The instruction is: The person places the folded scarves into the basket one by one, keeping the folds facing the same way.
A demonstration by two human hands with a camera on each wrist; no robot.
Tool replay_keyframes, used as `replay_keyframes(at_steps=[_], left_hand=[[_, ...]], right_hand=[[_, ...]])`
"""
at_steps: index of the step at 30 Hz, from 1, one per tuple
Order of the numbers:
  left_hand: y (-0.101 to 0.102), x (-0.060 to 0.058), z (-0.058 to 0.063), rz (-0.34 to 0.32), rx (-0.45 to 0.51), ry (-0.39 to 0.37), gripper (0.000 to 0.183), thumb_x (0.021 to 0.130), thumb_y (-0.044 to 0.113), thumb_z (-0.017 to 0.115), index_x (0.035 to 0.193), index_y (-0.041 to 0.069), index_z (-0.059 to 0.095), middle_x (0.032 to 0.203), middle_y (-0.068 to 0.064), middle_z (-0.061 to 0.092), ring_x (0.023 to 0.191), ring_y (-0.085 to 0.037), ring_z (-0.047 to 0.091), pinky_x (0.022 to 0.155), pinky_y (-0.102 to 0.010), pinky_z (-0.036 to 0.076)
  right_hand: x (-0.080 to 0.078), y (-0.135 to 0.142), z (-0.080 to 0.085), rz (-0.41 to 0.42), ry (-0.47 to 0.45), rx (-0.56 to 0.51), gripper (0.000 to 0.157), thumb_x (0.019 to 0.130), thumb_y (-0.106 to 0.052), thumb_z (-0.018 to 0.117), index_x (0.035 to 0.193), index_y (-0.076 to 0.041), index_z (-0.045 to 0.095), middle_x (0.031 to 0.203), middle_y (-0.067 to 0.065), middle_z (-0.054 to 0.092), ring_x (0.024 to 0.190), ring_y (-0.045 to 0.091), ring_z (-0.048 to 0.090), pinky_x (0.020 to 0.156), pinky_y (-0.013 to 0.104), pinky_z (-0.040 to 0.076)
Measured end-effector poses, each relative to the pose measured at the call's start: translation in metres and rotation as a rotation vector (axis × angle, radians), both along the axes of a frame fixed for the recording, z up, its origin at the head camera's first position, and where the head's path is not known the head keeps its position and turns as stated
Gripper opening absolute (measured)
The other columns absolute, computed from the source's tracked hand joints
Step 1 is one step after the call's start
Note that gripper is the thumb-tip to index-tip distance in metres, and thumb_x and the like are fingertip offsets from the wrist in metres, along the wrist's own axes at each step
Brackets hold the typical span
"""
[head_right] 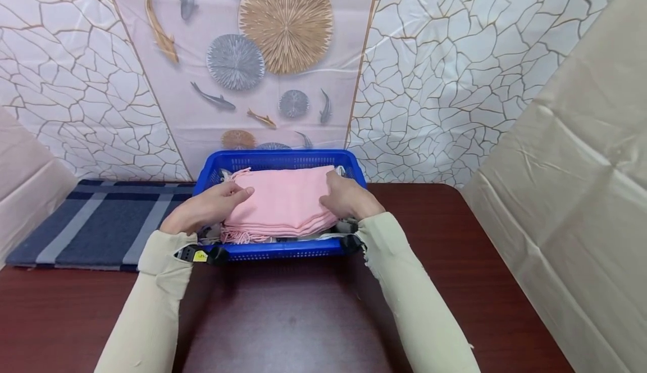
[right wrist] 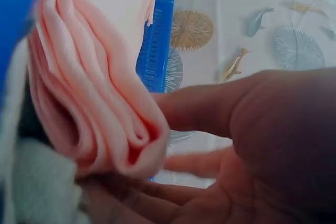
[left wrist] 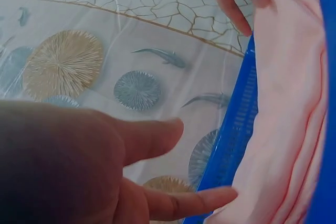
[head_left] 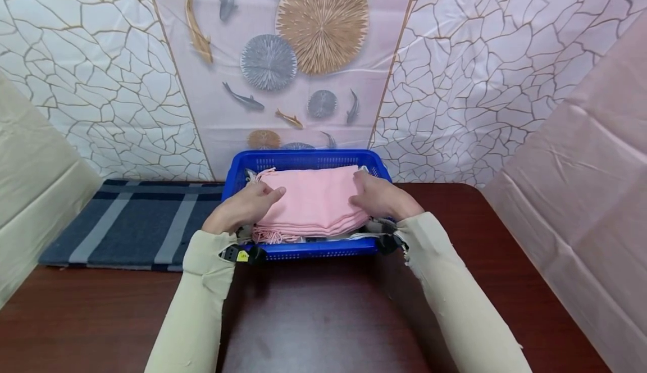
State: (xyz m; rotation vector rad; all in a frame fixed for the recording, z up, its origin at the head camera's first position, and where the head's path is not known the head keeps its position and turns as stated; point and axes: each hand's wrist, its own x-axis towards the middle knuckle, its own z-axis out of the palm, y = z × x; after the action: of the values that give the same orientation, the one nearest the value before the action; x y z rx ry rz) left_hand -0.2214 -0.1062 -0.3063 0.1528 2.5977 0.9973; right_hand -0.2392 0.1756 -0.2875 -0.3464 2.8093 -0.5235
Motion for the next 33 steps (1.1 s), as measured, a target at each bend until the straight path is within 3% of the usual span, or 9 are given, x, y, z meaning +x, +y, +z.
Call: replay_keyframes(at_steps=[2, 4, 8, 11, 14, 20, 25, 29, 33], left_hand=[[-0.002, 0.002, 0.000, -0.006, -0.012, 0.000, 0.055, 0.109, 0.051, 0.038, 0.127, 0.002, 0.057, 0.089, -0.008, 0.049, 0.076, -0.021, 0.049, 0.063, -0.030, 0.038], [-0.003, 0.005, 0.000, -0.018, -0.026, -0.009, 0.057, 0.109, 0.051, 0.037, 0.132, 0.002, 0.056, 0.089, -0.009, 0.049, 0.074, -0.021, 0.049, 0.063, -0.030, 0.040], [-0.004, 0.013, 0.001, -0.068, -0.042, 0.009, 0.057, 0.109, 0.050, 0.037, 0.113, 0.001, 0.065, 0.072, -0.003, 0.043, 0.057, -0.016, 0.042, 0.057, -0.029, 0.038], [-0.005, 0.019, 0.002, -0.078, -0.028, 0.032, 0.055, 0.108, 0.050, 0.041, 0.079, 0.007, 0.060, 0.062, 0.002, 0.039, 0.051, -0.013, 0.038, 0.052, -0.028, 0.033], [-0.007, 0.022, 0.001, -0.064, -0.005, 0.041, 0.057, 0.107, 0.048, 0.047, 0.062, 0.013, 0.045, 0.054, 0.005, 0.036, 0.047, -0.012, 0.034, 0.048, -0.026, 0.029], [-0.007, 0.026, -0.002, 0.004, -0.017, 0.047, 0.052, 0.103, 0.046, 0.057, 0.064, 0.012, 0.049, 0.056, 0.003, 0.036, 0.049, -0.013, 0.038, 0.049, -0.026, 0.030], [0.001, 0.029, -0.003, -0.017, -0.093, 0.060, 0.050, 0.102, 0.047, 0.057, 0.069, 0.010, 0.053, 0.059, 0.000, 0.041, 0.054, -0.015, 0.044, 0.053, -0.027, 0.036], [0.008, 0.036, 0.000, -0.036, -0.179, 0.122, 0.048, 0.103, 0.047, 0.055, 0.089, 0.002, 0.063, 0.098, -0.020, 0.060, 0.097, -0.032, 0.056, 0.080, -0.041, 0.050], [0.016, 0.042, 0.003, -0.106, -0.179, 0.176, 0.056, 0.105, 0.046, 0.050, 0.127, -0.004, 0.062, 0.157, -0.031, 0.035, 0.149, -0.046, 0.026, 0.118, -0.060, 0.032]], right_hand=[[0.004, 0.001, -0.001, 0.030, 0.008, 0.003, 0.057, 0.102, -0.021, 0.053, 0.154, -0.002, 0.039, 0.155, 0.021, 0.047, 0.139, 0.035, 0.049, 0.117, 0.051, 0.039], [0.008, 0.002, -0.002, 0.026, -0.004, -0.025, 0.047, 0.102, -0.018, 0.054, 0.147, -0.006, 0.051, 0.134, 0.019, 0.063, 0.113, 0.029, 0.064, 0.099, 0.045, 0.051], [0.016, 0.005, -0.005, -0.034, -0.069, -0.173, 0.035, 0.102, -0.011, 0.053, 0.136, -0.004, 0.060, 0.098, 0.014, 0.067, 0.071, 0.016, 0.066, 0.069, 0.030, 0.056], [0.021, 0.007, -0.006, -0.083, -0.109, -0.293, 0.035, 0.103, -0.008, 0.049, 0.135, 0.000, 0.060, 0.105, 0.018, 0.067, 0.074, 0.017, 0.073, 0.072, 0.032, 0.062], [0.025, 0.008, -0.009, -0.087, -0.079, -0.304, 0.037, 0.101, -0.008, 0.047, 0.134, 0.001, 0.061, 0.109, 0.018, 0.065, 0.077, 0.017, 0.074, 0.073, 0.032, 0.062], [0.031, 0.008, -0.017, -0.052, 0.021, -0.139, 0.037, 0.096, -0.008, 0.051, 0.129, -0.004, 0.067, 0.096, 0.010, 0.071, 0.073, 0.016, 0.060, 0.067, 0.029, 0.048], [0.037, 0.010, -0.024, -0.015, 0.027, -0.067, 0.037, 0.098, -0.012, 0.057, 0.133, -0.007, 0.067, 0.122, 0.012, 0.073, 0.104, 0.022, 0.067, 0.095, 0.042, 0.056], [0.042, 0.009, -0.024, 0.040, 0.064, -0.029, 0.036, 0.100, -0.015, 0.059, 0.133, -0.005, 0.067, 0.131, 0.015, 0.070, 0.121, 0.027, 0.065, 0.107, 0.048, 0.051], [0.049, 0.001, -0.024, 0.077, 0.174, 0.029, 0.029, 0.101, -0.019, 0.058, 0.121, -0.005, 0.073, 0.135, 0.019, 0.065, 0.132, 0.037, 0.051, 0.115, 0.052, 0.041]])
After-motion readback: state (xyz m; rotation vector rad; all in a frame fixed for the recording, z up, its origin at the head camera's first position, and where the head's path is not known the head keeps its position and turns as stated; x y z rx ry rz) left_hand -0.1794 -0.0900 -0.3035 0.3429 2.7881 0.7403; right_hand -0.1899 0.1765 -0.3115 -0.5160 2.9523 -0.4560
